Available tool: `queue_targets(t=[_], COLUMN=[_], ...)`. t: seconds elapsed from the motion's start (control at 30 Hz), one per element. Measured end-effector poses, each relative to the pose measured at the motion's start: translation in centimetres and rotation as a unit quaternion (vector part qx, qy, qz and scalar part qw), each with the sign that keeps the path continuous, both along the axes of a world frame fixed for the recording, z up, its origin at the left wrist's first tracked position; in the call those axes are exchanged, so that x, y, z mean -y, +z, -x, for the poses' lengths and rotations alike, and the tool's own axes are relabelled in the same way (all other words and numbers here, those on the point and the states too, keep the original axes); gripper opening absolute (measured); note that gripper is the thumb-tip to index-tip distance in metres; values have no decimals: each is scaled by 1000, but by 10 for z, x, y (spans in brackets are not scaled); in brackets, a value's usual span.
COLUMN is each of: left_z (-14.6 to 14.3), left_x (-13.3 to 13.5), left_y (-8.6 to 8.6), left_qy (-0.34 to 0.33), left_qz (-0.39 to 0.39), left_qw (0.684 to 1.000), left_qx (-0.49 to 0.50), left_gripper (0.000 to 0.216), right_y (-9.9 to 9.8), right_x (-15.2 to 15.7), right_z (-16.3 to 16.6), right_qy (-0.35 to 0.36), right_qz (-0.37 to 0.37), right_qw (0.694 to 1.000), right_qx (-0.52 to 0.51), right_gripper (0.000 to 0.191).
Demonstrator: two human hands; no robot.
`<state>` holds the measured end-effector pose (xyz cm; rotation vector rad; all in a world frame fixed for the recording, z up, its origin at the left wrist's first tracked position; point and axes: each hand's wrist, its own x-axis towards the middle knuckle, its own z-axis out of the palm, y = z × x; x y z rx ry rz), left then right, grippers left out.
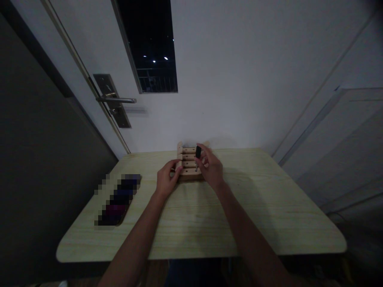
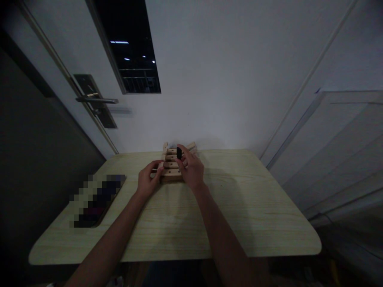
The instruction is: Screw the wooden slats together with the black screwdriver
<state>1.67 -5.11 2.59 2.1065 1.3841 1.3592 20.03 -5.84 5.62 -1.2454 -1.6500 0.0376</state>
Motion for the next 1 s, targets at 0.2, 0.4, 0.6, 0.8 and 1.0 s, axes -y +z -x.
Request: queue_targets(t=[0.2, 0.4, 0.6, 0.8, 1.0], left_z=[0, 0, 0, 0, 0], left_x=[0, -2, -5, -5, -4], left_y=[3, 4, 1, 1, 1], left_qy=[-12, 12, -14, -23, -19], left_qz=[-27, -102, -78, -74, -79], left_qw=[999, 995, 996, 995, 996], left_qx=[12, 20, 48, 55, 48], left_gripper=[31, 38, 41, 38, 37], right_y=[0, -3, -5, -5, -3], right_x=[2, -1, -3, -2, 0], right_z=[-2, -3, -2, -2, -1], right_qy=[18, 20, 16, 12, 18], right_qz=[-1, -2, -21, -18, -16], right_qw=[1000, 1000, 1000, 1000, 1000], right_qx=[24, 9, 2, -10, 10], right_gripper=[45, 44, 43, 43, 47])
